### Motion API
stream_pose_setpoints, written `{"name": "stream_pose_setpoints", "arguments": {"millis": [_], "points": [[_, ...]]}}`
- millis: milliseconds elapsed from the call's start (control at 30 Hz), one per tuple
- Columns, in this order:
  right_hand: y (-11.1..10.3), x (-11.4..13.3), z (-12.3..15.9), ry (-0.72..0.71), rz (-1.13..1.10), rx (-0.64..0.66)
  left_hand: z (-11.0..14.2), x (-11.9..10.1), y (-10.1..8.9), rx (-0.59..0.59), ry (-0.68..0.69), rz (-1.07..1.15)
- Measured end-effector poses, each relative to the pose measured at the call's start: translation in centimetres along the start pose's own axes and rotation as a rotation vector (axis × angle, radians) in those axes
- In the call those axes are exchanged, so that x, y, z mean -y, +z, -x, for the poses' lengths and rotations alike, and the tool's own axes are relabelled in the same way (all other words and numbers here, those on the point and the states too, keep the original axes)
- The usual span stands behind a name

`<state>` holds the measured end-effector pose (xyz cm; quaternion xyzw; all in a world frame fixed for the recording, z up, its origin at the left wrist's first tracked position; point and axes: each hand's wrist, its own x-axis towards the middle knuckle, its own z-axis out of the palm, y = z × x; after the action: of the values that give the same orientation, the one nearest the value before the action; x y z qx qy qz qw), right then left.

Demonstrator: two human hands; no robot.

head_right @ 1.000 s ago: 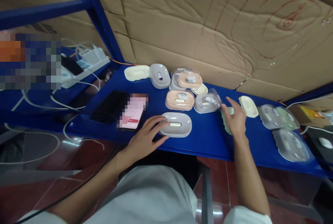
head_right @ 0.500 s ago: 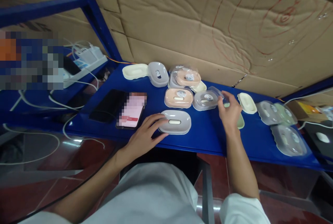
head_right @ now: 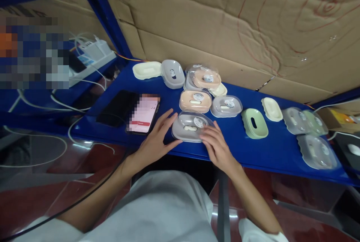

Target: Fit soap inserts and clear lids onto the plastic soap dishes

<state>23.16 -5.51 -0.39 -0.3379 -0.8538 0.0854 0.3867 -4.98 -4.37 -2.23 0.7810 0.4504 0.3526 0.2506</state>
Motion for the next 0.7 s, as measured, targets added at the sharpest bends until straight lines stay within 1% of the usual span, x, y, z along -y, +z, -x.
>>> {"name": "stream_pose_setpoints", "arguments": {"millis": [67, 133, 200, 267, 333, 433, 600, 700], "points": [[-0.4, -0.4, 0.0, 0.053, -0.034, 0.078, 0.0, 0.0, 0.0, 0.023, -0.002, -0.01], [-0.7, -0.5, -0.2, 0.067, -0.071, 0.173, 0.0, 0.0, 0.0, 0.031, 0.011, -0.022], [-0.8, -0.4, -0.5, 0.073, -0.091, 0.224, 0.0, 0.1, 0.1, 0.02, 0.042, -0.036], [-0.6, -0.2, -0.9, 0.099, -0.056, 0.236, 0.1, 0.3, 0.2, -0.001, 0.064, -0.043], [-0.1, -0.2, -1.2, 0.112, 0.029, 0.26, 0.1, 0.5, 0.3, -0.018, 0.072, -0.035], [0.6, -0.4, -1.5, 0.072, 0.139, 0.312, 0.2, 0.7, 0.5, -0.032, 0.084, -0.012], [1.0, -0.8, -1.7, 0.026, 0.189, 0.305, 0.1, 0.8, 0.6, -0.033, 0.075, -0.016], [1.3, -0.8, -1.4, 0.015, 0.256, 0.287, 0.1, 0.6, 0.5, -0.013, 0.062, -0.019]]}}
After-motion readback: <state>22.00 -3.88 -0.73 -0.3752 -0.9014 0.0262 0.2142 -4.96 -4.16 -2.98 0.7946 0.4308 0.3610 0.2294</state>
